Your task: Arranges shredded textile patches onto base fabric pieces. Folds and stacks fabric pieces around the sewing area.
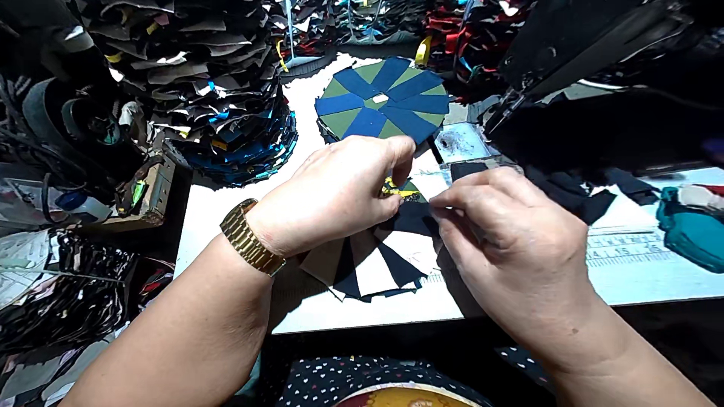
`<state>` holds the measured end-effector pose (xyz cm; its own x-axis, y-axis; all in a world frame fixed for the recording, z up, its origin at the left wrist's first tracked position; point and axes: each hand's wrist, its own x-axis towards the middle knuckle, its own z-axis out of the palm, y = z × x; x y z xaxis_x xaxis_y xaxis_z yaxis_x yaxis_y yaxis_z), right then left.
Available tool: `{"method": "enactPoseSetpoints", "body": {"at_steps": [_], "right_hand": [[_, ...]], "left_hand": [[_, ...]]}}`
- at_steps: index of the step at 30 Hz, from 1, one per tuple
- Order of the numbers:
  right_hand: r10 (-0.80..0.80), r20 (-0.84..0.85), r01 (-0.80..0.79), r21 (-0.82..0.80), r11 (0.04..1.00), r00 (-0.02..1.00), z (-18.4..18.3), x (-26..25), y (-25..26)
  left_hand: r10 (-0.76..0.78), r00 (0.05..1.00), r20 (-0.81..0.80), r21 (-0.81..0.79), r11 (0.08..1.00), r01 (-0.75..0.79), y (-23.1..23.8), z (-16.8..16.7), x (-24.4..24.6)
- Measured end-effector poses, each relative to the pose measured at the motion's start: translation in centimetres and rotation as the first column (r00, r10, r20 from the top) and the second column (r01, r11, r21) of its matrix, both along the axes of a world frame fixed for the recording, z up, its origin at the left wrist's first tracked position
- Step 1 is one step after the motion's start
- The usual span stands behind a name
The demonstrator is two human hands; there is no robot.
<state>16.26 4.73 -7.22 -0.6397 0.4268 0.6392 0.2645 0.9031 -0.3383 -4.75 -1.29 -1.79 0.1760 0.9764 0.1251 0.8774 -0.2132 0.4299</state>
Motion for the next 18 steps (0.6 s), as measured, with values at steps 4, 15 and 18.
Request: {"method": "enactPoseSetpoints", "body": {"at_steps": [4,15,18], "right_hand": [[0.066,0.160,-0.073,0.037,0.997,0.985,-0.9,-0.6,-1.3],[0.130,0.110,-0.109,-0.177,0.978,0.985,1.1,3.4,0.4],[-0.023,0.135,0.048,-0.184,0.982,0.991,1.4,6.8,2.9]], "left_hand": [[-0.054,0.995,-0.088,-0.068,0.997,0.048,-0.2,-0.2,-0.1],[-0.097,0.995,-0.007,-0.069,0.993,0.096,-0.1,-0.3,-1.4],[-0.044,0.997,0.067,0.032,0.999,0.042,0.1,-0.2,-1.5]]}}
